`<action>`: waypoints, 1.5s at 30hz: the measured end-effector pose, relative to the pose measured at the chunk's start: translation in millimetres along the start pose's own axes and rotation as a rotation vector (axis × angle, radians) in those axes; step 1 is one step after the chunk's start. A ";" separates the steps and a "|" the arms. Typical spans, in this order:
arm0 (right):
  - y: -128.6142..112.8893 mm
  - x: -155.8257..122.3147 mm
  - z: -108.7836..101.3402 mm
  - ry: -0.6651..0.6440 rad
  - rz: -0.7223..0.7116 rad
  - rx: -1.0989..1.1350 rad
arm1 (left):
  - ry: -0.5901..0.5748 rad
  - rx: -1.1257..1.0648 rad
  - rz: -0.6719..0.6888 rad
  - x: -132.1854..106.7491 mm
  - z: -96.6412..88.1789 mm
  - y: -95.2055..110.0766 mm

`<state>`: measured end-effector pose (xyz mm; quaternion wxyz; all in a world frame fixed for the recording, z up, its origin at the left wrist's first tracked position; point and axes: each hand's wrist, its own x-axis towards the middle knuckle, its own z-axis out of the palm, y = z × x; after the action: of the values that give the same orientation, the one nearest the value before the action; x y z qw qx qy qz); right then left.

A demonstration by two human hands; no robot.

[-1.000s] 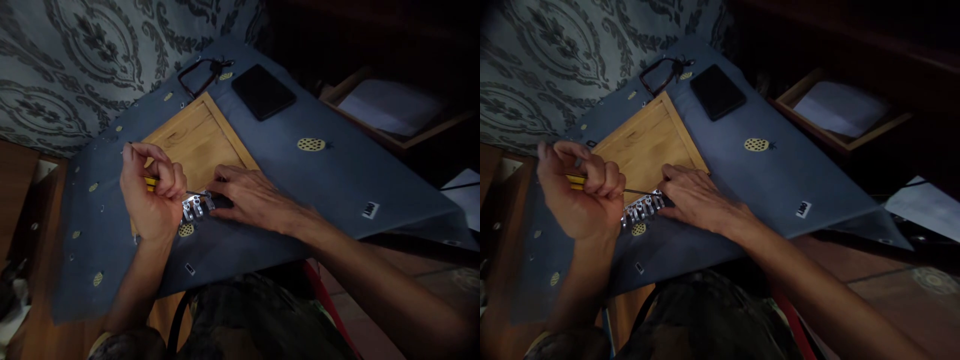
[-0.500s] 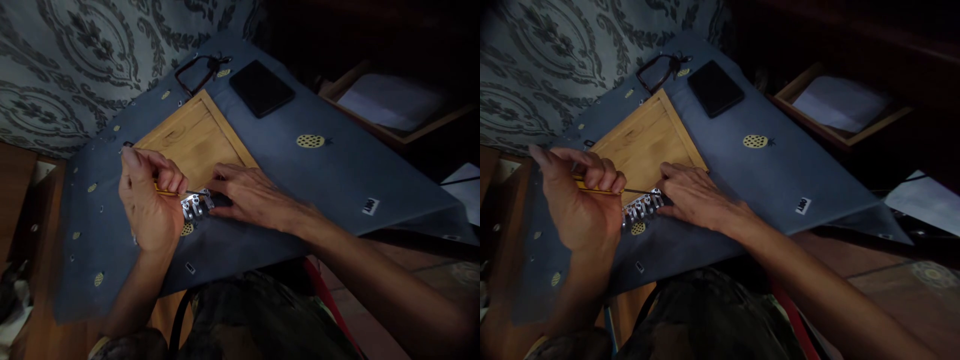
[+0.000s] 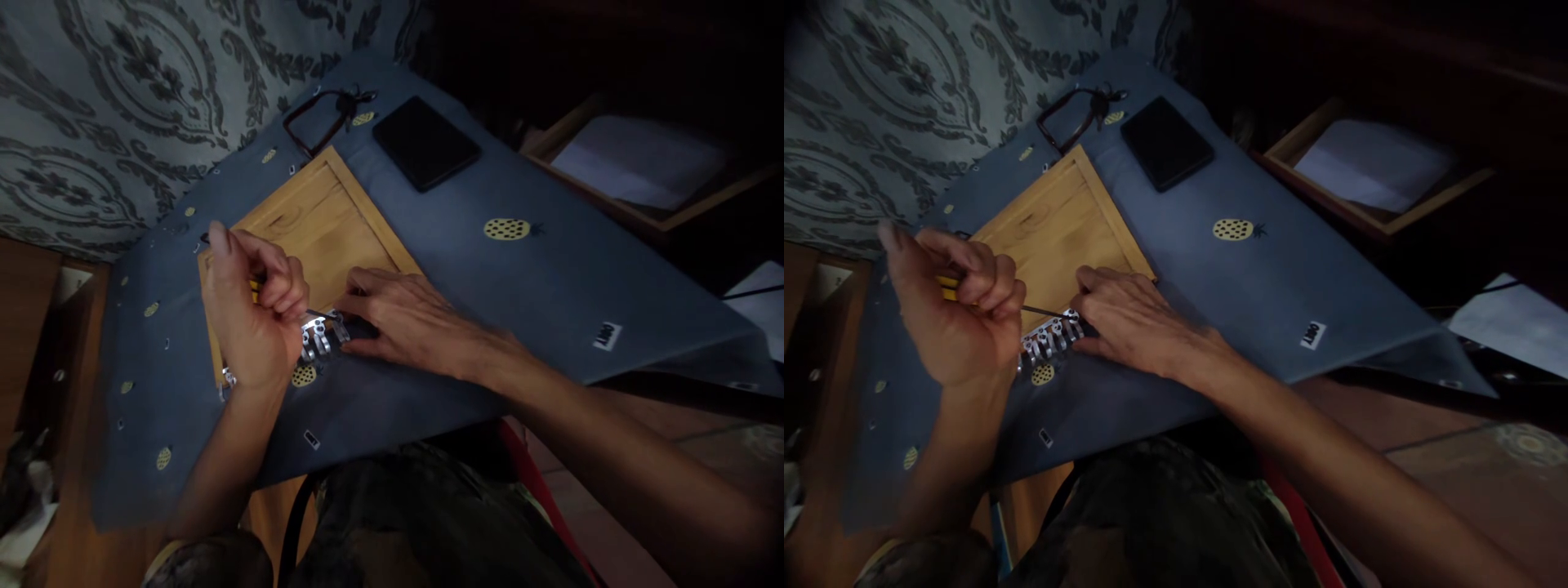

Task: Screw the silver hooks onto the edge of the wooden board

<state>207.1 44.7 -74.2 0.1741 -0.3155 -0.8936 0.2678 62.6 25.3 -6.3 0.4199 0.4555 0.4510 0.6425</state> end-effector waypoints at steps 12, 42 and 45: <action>-2.1 1.3 -3.1 -0.021 0.017 0.035 | -0.406 -0.043 0.006 10.4 -15.7 0.8; -2.0 -0.2 -3.3 -0.018 0.012 0.038 | -0.586 -0.017 -0.039 14.6 -20.0 2.5; -1.8 -0.4 -3.3 -0.008 0.003 0.015 | -0.414 -0.057 -0.002 11.0 -20.2 4.5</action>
<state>208.2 44.5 -70.5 0.1724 -0.3142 -0.8918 0.2760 40.0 30.6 -3.3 0.5170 0.5653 0.3374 0.5471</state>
